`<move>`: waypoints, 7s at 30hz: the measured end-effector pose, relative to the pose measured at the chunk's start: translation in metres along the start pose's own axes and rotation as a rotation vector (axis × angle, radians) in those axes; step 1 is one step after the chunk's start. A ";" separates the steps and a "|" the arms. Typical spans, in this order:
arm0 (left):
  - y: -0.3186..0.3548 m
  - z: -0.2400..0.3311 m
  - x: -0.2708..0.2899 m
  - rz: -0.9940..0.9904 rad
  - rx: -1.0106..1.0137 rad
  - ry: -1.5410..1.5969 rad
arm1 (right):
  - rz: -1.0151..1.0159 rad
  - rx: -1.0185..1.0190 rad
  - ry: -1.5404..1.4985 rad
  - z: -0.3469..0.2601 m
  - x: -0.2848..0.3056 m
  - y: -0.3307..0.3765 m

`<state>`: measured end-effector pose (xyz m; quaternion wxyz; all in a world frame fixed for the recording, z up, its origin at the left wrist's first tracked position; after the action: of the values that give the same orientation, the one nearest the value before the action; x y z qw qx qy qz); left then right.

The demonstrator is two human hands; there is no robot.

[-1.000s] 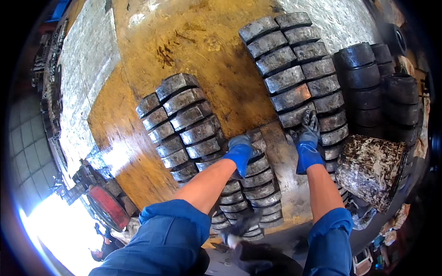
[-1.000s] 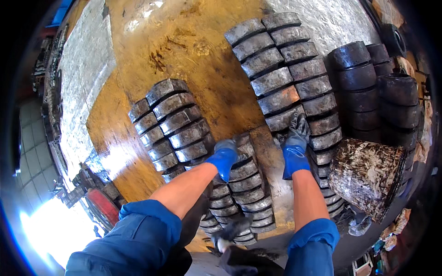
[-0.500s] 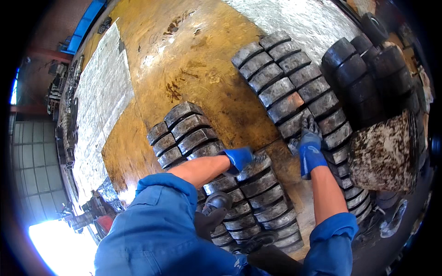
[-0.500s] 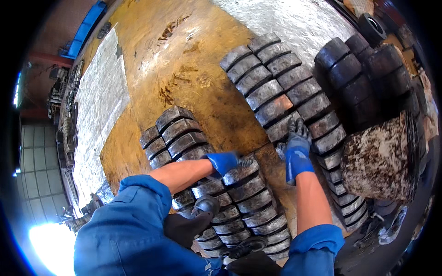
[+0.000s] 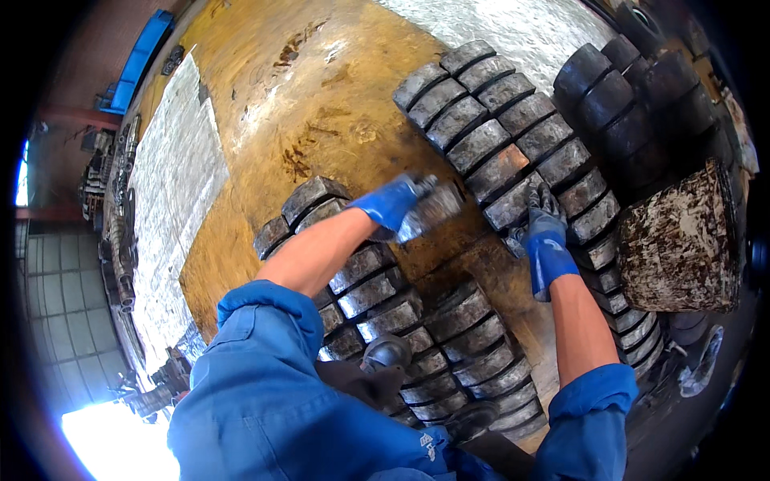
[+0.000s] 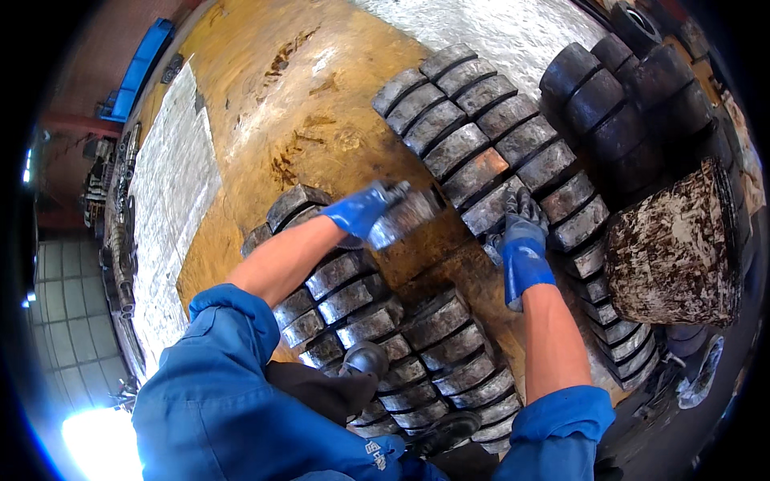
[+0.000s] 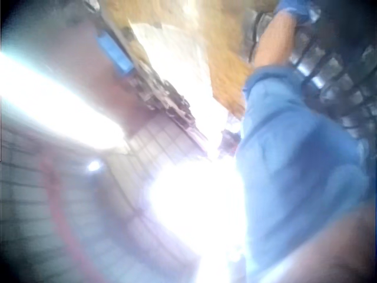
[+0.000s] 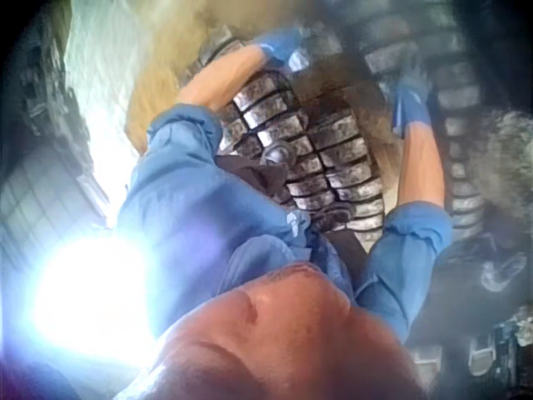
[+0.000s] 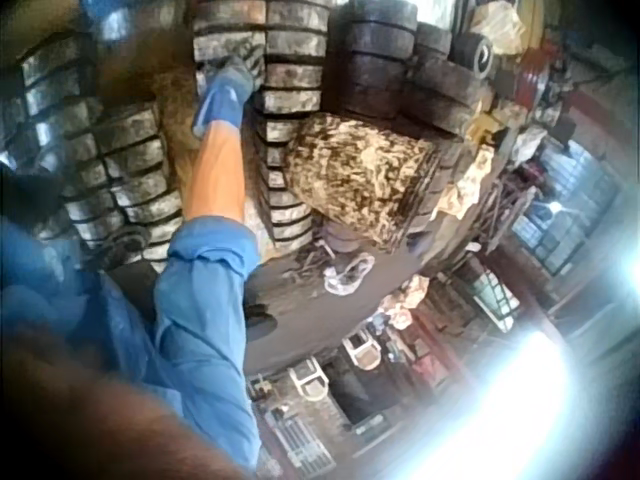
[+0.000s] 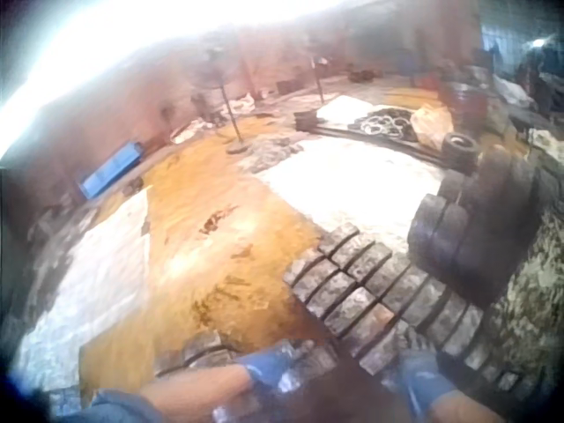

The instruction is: The person uses a hammer and a metal tool to clean and separate dark, curved metal segments on a wooden workbench. They then arrange the cleaned segments into neat rows and stacks on the table.

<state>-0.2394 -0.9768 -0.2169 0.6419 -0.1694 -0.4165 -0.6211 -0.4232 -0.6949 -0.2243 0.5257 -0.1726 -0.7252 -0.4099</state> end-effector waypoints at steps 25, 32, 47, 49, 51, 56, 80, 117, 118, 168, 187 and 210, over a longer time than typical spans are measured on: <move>0.004 -0.198 0.087 -0.009 0.352 -0.061 | -0.077 -0.092 0.008 -0.021 0.007 -0.008; -0.008 -0.164 0.099 -0.144 0.323 -0.078 | -0.107 -0.126 0.020 -0.014 0.013 -0.004; 0.019 -0.115 0.090 0.182 -0.019 -0.668 | -0.104 -0.107 -0.026 -0.014 0.004 -0.009; 0.025 -0.042 0.058 0.392 -0.424 -0.645 | -0.086 -0.110 -0.015 -0.009 0.005 -0.007; 0.038 -0.003 -0.001 0.041 -0.251 -0.258 | -0.090 -0.133 0.023 -0.006 0.007 -0.004; 0.099 0.026 -0.188 -0.659 0.471 0.812 | -0.158 -0.133 0.037 -0.020 0.017 -0.006; 0.012 -0.016 -0.025 -0.194 0.197 0.725 | -0.126 -0.168 0.037 -0.010 0.004 -0.015; 0.093 0.079 -0.233 -0.425 0.003 0.711 | 0.075 -0.051 0.117 -0.004 -0.026 0.018; 0.088 0.074 -0.229 -0.374 -0.027 0.730 | 0.089 -0.039 0.144 -0.001 -0.032 0.013; 0.131 0.125 -0.217 -0.669 -0.390 0.526 | -0.065 -0.076 0.045 -0.005 -0.022 0.046; 0.083 0.037 -0.035 -0.089 0.204 0.094 | -0.030 -0.072 0.087 0.005 -0.026 0.039; 0.069 0.039 -0.050 0.426 -0.283 -0.470 | -0.556 0.460 -0.030 -0.033 -0.177 0.279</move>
<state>-0.1811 -0.9034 -0.2103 0.6137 -0.4782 -0.4182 -0.4688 -0.1440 -0.5194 -0.2653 0.4086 0.1482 -0.8253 -0.3606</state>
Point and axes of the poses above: each hand's wrist, its own y-axis away from the middle knuckle, its own x-axis out of the back of the hand, z = x × y, the point moved 2 cm from there along -y, towards the middle knuckle, and after that the axes turned 2 degrees about -z, right-handed, at the moved point
